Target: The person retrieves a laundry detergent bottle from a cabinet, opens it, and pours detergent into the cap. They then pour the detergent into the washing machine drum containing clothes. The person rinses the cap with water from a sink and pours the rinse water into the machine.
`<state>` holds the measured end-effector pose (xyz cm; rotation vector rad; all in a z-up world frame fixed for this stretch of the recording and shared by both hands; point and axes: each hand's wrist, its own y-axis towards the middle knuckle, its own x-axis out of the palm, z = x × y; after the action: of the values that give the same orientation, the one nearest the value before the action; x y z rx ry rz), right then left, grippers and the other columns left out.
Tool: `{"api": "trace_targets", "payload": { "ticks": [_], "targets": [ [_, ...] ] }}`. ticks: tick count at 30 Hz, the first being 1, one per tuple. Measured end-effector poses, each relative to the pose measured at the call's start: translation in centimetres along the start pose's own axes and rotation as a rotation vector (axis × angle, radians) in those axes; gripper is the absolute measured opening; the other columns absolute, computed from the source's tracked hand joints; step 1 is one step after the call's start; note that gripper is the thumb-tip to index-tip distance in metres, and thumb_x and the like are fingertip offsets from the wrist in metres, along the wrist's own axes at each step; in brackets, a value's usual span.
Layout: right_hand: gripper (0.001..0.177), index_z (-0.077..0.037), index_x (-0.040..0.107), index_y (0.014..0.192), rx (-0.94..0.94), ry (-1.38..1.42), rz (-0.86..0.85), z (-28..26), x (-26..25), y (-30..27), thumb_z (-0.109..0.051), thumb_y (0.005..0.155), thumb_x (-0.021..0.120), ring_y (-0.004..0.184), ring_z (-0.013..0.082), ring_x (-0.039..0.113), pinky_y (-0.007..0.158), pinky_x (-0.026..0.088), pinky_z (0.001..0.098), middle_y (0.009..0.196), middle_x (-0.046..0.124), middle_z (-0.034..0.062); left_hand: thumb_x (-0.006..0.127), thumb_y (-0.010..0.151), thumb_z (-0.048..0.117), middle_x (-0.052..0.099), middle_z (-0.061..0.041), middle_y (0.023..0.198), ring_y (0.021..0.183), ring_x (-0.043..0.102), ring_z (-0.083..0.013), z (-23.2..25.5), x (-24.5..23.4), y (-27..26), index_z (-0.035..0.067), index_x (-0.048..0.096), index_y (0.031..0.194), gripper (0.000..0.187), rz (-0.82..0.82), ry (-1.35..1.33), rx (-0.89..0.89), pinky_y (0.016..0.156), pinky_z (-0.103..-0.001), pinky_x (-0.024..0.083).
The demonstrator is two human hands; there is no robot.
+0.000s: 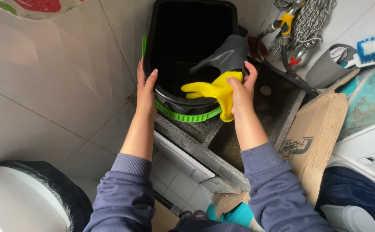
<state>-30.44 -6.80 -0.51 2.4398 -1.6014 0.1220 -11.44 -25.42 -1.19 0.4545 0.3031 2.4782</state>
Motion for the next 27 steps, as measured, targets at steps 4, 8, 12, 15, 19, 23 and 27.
{"api": "trace_targets", "payload": {
  "ticks": [4,8,12,15,19,23,27],
  "targets": [
    [0.066,-0.025,0.039,0.148,0.025,-0.027,-0.039,-0.7,0.0,1.6,-0.014,0.091,0.068,0.129,0.0308,0.044,0.105,0.033,0.0500,0.142,0.040,0.0153,0.064,0.107,0.052,-0.007,-0.009,0.172,0.157,-0.002,-0.0383,-2.6,0.4,1.0,0.030,0.022,0.166,0.076,-0.030,0.044,0.005,0.127,-0.054,0.016],
    [0.054,-0.027,0.043,0.148,0.014,-0.034,0.005,0.9,-1.7,4.4,-0.029,0.100,0.068,0.135,0.0317,0.044,0.110,0.034,0.0491,0.148,0.040,0.0158,0.056,0.110,0.051,-0.011,-0.013,0.171,0.154,-0.013,-0.0441,-4.3,1.6,1.8,0.022,0.022,0.166,0.072,-0.086,0.172,0.080,0.126,-0.060,0.005],
    [0.049,-0.028,0.048,0.148,-0.012,-0.043,0.061,0.5,-2.3,4.4,-0.048,0.105,0.062,0.138,0.0326,0.044,0.114,0.034,0.0466,0.150,0.040,0.0174,0.048,0.116,0.047,0.001,-0.010,0.172,0.152,-0.016,-0.0467,-8.1,3.3,3.4,0.027,0.035,0.164,0.053,-0.047,0.278,0.230,0.125,-0.062,0.000],
    [0.051,-0.019,0.039,0.157,-0.138,0.017,-0.031,0.8,-3.6,3.8,-0.039,0.113,0.055,0.156,0.0397,0.010,0.127,0.009,0.0525,0.165,0.022,0.0218,0.040,0.113,0.055,0.025,-0.017,0.165,0.153,0.002,-0.0469,-8.4,3.4,4.4,0.008,0.052,0.151,0.062,0.127,0.466,0.173,0.119,-0.070,0.001],
    [0.057,-0.018,0.029,0.161,-0.216,-0.049,-0.072,0.3,-3.7,1.9,-0.033,0.114,0.056,0.156,0.0423,0.001,0.127,0.001,0.0569,0.168,0.013,0.0235,0.036,0.115,0.045,0.038,-0.022,0.156,0.149,0.018,-0.0497,-6.0,4.4,2.9,0.007,0.052,0.148,0.054,0.168,0.543,0.207,0.121,-0.064,0.016],
    [0.063,-0.021,0.025,0.163,-0.261,-0.158,-0.117,-0.1,-3.8,0.6,-0.031,0.112,0.060,0.155,0.0447,0.002,0.125,0.000,0.0604,0.169,0.012,0.0194,0.036,0.115,0.044,0.030,-0.025,0.160,0.151,0.013,-0.0504,-4.2,5.0,0.8,0.008,0.039,0.156,0.055,0.101,0.490,0.179,0.123,-0.063,0.014],
    [0.066,-0.020,0.030,0.160,-0.297,-0.231,-0.127,-0.7,-3.0,-0.8,-0.026,0.107,0.068,0.156,0.0385,0.014,0.127,0.008,0.0543,0.168,0.018,0.0167,0.044,0.114,0.036,0.031,-0.032,0.158,0.150,0.019,-0.0519,-2.4,4.9,-0.9,0.006,0.037,0.157,0.052,0.037,0.461,0.182,0.123,-0.062,0.017]
  ]
}}
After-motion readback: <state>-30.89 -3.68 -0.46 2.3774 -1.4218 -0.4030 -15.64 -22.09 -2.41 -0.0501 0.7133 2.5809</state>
